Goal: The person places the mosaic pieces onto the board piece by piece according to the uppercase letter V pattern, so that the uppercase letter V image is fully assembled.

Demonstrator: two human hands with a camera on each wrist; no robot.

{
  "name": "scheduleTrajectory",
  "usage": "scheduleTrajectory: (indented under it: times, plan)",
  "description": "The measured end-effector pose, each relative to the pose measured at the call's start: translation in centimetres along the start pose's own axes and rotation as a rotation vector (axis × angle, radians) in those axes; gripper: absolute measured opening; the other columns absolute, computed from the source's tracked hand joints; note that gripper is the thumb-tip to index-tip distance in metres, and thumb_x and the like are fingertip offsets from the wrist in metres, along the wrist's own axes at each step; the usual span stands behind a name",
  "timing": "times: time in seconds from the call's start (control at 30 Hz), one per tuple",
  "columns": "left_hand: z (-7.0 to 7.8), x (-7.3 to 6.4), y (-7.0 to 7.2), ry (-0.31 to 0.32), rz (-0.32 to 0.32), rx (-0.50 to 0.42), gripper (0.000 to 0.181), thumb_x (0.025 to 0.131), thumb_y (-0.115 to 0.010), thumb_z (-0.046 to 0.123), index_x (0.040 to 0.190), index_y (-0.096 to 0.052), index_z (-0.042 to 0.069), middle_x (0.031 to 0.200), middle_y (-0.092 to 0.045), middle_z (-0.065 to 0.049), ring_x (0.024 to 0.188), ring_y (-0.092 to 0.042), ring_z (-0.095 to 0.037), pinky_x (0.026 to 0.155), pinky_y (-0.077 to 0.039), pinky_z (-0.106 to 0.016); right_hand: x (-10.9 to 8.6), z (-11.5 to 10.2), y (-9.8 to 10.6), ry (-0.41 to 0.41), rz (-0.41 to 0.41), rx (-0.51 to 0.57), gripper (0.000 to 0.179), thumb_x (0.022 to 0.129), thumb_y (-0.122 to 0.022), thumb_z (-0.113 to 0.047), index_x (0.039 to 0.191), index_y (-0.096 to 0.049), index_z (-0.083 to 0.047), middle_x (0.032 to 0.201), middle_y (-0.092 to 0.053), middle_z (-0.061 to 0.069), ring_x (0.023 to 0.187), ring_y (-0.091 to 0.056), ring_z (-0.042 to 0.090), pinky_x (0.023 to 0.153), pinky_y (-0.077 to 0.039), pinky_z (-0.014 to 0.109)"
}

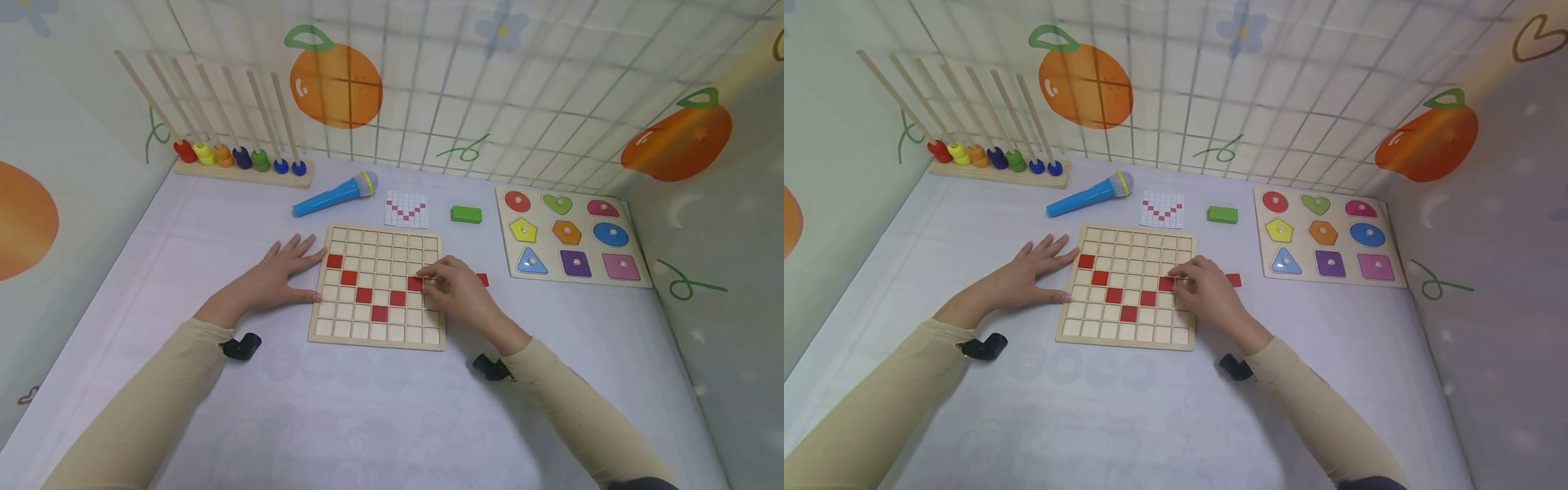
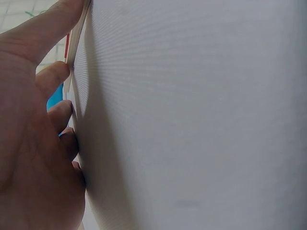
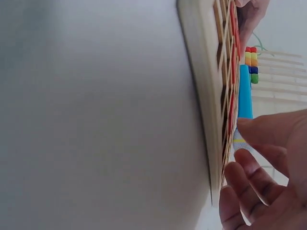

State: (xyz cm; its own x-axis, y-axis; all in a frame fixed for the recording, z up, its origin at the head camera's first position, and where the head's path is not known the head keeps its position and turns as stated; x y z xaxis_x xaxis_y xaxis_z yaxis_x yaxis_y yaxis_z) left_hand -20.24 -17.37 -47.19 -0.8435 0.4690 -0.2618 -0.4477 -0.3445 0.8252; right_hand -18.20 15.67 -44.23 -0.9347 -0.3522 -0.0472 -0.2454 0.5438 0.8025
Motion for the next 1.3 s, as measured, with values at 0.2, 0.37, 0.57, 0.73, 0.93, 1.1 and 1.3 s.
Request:
scheduleTrajectory:
  times: [0.2,0.37,0.57,0.73,0.93,1.1,1.3]
  plan:
    - [-0.1,0.0,0.0,0.001,-0.006,-0.003,0.099,0.085,-0.075,0.06,0.162,-0.029,0.019,0.171,-0.007,-0.012,0.156,0.007,-0.035,0.124,0.009,-0.054,-0.8,1.3,1.2,-0.029,0.037,-0.022,0.028,0.093,-0.073,-0.013,0.121,-0.074,-0.013,0.112,-0.063,0.004,0.1,-0.06,0.022,0.083,-0.054,0.039]
    - [0.0,0.0,0.0,0.0,-0.012,-0.007,0.099,0.085,-0.075,0.06,0.162,-0.029,0.019,0.171,-0.007,-0.011,0.156,0.008,-0.035,0.124,0.009,-0.054,-1.4,3.3,2.3,-0.085,0.065,-0.052,0.028,0.094,-0.071,-0.011,0.122,-0.073,-0.012,0.11,-0.063,0.007,0.097,-0.057,0.025,0.082,-0.052,0.039]
    - [-0.1,-0.1,0.0,0.007,-0.022,0.0,0.099,0.085,-0.075,0.06,0.162,-0.028,0.02,0.171,-0.005,-0.009,0.156,0.009,-0.033,0.125,0.009,-0.053,-2.0,5.4,3.6,-0.156,0.087,-0.091,0.029,0.095,-0.07,-0.01,0.124,-0.073,-0.011,0.113,-0.061,0.011,0.099,-0.055,0.028,0.085,-0.052,0.041]
    - [-0.2,-0.1,0.0,0.008,-0.022,-0.002,0.099,0.085,-0.075,0.06,0.162,-0.028,0.02,0.171,-0.005,-0.009,0.156,0.009,-0.033,0.125,0.009,-0.052,-2.4,6.7,4.3,-0.19,0.093,-0.103,0.031,0.095,-0.07,-0.009,0.126,-0.072,-0.01,0.119,-0.06,0.014,0.106,-0.057,0.032,0.09,-0.053,0.049]
    - [-0.2,-0.1,-0.1,0.006,-0.022,-0.004,0.099,0.085,-0.075,0.06,0.162,-0.028,0.02,0.171,-0.005,-0.009,0.156,0.009,-0.033,0.125,0.009,-0.053,-2.7,7.8,4.3,-0.206,0.081,-0.099,0.03,0.096,-0.068,-0.007,0.126,-0.072,-0.01,0.121,-0.061,0.015,0.104,-0.058,0.032,0.089,-0.056,0.048]
    - [-0.2,-0.1,0.0,0.005,-0.021,-0.001,0.099,0.085,-0.075,0.061,0.162,-0.028,0.02,0.171,-0.005,-0.009,0.156,0.009,-0.033,0.125,0.009,-0.053,-2.7,8.0,4.2,-0.185,0.089,-0.111,0.03,0.095,-0.07,-0.004,0.124,-0.073,-0.008,0.117,-0.061,0.015,0.102,-0.057,0.032,0.087,-0.057,0.047]
    - [-0.2,-0.1,0.0,0.007,-0.021,0.006,0.099,0.085,-0.075,0.06,0.162,-0.028,0.02,0.171,-0.005,-0.009,0.156,0.009,-0.033,0.125,0.009,-0.053,-2.7,8.0,4.2,-0.194,0.089,-0.095,0.028,0.094,-0.072,-0.004,0.122,-0.072,-0.007,0.113,-0.06,0.014,0.103,-0.058,0.032,0.088,-0.058,0.047]
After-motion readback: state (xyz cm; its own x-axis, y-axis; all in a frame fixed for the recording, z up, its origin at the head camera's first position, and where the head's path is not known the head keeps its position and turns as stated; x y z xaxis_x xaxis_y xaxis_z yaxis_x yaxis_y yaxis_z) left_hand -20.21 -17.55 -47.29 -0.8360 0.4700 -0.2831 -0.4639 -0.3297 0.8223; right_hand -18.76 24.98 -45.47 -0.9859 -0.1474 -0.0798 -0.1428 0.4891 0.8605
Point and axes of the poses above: each hand's wrist, its own x-axis towards the middle knuckle, its own y-axis out of the back of the hand, z = x × y, the point moved 5 cm from there along x, towards the middle knuckle
